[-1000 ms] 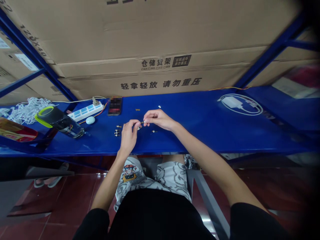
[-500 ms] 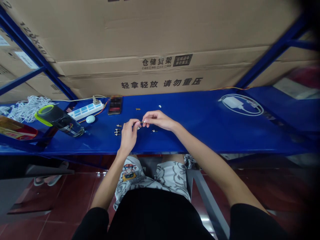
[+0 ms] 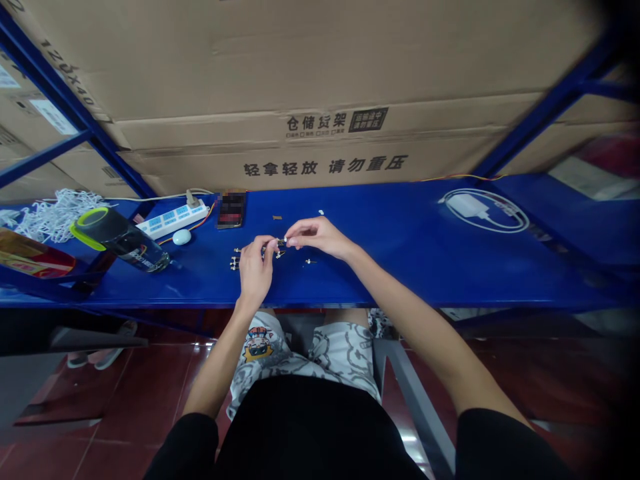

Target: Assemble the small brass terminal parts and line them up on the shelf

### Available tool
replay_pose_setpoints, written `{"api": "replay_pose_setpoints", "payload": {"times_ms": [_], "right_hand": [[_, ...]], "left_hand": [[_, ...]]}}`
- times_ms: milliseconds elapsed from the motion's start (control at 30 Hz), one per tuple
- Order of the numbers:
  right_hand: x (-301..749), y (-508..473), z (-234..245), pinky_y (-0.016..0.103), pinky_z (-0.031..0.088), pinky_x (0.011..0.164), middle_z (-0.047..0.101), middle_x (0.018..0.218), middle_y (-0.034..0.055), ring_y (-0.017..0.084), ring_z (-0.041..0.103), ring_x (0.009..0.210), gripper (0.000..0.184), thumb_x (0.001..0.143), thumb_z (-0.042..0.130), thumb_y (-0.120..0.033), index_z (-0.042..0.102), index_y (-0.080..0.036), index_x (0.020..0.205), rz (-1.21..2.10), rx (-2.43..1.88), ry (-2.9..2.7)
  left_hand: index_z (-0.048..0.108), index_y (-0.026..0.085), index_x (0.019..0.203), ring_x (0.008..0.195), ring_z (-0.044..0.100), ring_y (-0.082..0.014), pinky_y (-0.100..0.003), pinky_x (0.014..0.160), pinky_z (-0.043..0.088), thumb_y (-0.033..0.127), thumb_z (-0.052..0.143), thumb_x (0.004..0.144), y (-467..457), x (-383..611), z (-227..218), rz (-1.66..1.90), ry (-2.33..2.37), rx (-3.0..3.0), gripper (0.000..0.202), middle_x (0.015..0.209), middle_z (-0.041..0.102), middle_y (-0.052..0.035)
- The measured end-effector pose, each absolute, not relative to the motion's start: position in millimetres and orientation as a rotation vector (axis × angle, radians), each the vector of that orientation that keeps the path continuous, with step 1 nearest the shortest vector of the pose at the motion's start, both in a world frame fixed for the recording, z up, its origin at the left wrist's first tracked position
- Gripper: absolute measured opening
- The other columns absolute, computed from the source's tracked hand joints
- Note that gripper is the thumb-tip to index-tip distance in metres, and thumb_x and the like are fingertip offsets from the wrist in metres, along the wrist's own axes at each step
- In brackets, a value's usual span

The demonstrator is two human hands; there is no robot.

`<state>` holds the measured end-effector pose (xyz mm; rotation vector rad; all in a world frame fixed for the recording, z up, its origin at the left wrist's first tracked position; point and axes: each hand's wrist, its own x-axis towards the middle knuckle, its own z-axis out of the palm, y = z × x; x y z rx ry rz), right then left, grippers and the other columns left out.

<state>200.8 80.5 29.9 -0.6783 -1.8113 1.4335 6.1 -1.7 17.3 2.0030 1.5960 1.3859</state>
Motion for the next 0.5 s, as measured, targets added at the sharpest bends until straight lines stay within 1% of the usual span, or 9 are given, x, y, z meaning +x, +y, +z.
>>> {"api": "replay_pose_setpoints", "payload": {"times_ms": [100, 233, 500], "right_hand": [[201.5, 80.5, 30.8, 0.032, 0.054, 0.072, 0.076, 0.085, 0.0026, 0.014, 0.066, 0.071, 0.029, 0.074, 0.086, -0.041, 0.077, -0.02, 0.091, 1.397, -0.706, -1.811], [201.2, 78.1, 33.8, 0.033, 0.055, 0.072, 0.076, 0.083, 0.0026, 0.015, 0.066, 0.07, 0.029, 0.073, 0.085, -0.043, 0.077, -0.02, 0.088, 1.361, -0.722, -1.845], [197.7, 75.7, 31.7, 0.034, 0.056, 0.074, 0.078, 0.087, 0.0042, 0.016, 0.068, 0.074, 0.031, 0.077, 0.082, -0.045, 0.077, -0.02, 0.094, 1.337, -0.672, -1.914]], "left_hand": [[0.064, 0.023, 0.102, 0.087, 0.068, -0.0204, -0.035, 0.091, 0.045, 0.034, 0.049, 0.106, -1.9, 6.3, 17.1, 1.385, 1.611, 2.026, 0.02, 0.089, 0.075, -0.0015], [0.066, 0.023, 0.102, 0.088, 0.069, -0.0205, -0.035, 0.091, 0.047, 0.035, 0.051, 0.105, -2.5, 5.9, 17.8, 1.392, 1.613, 2.001, 0.019, 0.089, 0.075, -0.002], [0.071, 0.023, 0.094, 0.09, 0.068, -0.0203, -0.035, 0.091, 0.047, 0.033, 0.06, 0.101, -4.4, 6.8, 20.3, 1.394, 1.589, 2.027, 0.016, 0.091, 0.076, -0.0019]]}}
